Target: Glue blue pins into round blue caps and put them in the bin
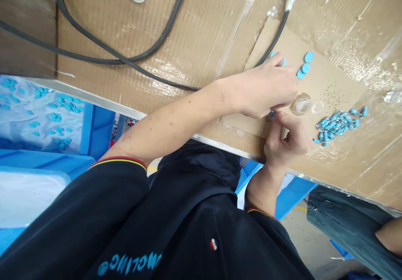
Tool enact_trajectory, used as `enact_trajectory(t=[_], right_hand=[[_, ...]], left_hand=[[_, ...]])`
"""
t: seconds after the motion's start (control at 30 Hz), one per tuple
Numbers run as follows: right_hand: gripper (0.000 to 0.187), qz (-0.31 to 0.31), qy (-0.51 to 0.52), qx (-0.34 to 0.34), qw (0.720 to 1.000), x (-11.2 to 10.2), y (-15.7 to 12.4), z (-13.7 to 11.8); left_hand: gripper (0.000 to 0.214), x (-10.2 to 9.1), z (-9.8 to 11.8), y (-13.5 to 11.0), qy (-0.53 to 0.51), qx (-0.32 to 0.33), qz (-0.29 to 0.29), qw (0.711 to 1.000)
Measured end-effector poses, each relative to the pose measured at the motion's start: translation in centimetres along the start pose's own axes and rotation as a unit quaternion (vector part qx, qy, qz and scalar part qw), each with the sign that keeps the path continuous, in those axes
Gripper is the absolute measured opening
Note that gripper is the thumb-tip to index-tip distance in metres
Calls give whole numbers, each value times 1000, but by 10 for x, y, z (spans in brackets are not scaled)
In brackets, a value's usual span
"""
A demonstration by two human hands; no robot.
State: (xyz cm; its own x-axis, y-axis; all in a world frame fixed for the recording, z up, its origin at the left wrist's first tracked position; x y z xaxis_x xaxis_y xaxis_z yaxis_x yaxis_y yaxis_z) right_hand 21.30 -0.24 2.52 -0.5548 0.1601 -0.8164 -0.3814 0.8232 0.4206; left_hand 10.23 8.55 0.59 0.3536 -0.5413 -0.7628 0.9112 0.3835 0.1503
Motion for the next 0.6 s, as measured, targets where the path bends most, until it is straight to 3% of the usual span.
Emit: enact_trajectory(t=[0.17, 0.27, 0.37, 0.5, 0.6], right_hand=[[16, 42, 22, -2, 999, 1, -10, 0], [16, 162, 21, 0, 987, -13, -21, -6], [14, 262, -8, 1, 965, -27, -27, -17], [16, 279, -43, 0, 959, -36, -25, -27], [15, 268, -48, -6, 962, -36, -27, -27]], left_hand=[[17, -7, 5, -3, 26, -40, -35, 998], [17, -19, 14, -5, 3, -66, -27, 997], [25, -32, 31, -9, -68, -37, 3, 997], [15, -39, 50, -13, -172, 38, 53, 983], [11, -40, 55, -15, -186, 67, 105, 975]])
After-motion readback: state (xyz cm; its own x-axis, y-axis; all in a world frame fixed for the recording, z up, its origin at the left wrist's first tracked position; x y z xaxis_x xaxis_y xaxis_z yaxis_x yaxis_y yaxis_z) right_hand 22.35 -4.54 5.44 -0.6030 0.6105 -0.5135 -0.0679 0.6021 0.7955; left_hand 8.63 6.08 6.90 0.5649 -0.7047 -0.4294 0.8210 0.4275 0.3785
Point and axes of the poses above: each hand's wrist, its own y-axis towards the middle knuckle, its own x-axis out of the palm, z = x × y, the point moved 7 cm from there along y, towards the middle knuckle, and after that the axes turned 15 degrees about -z, right-handed, at the moved point
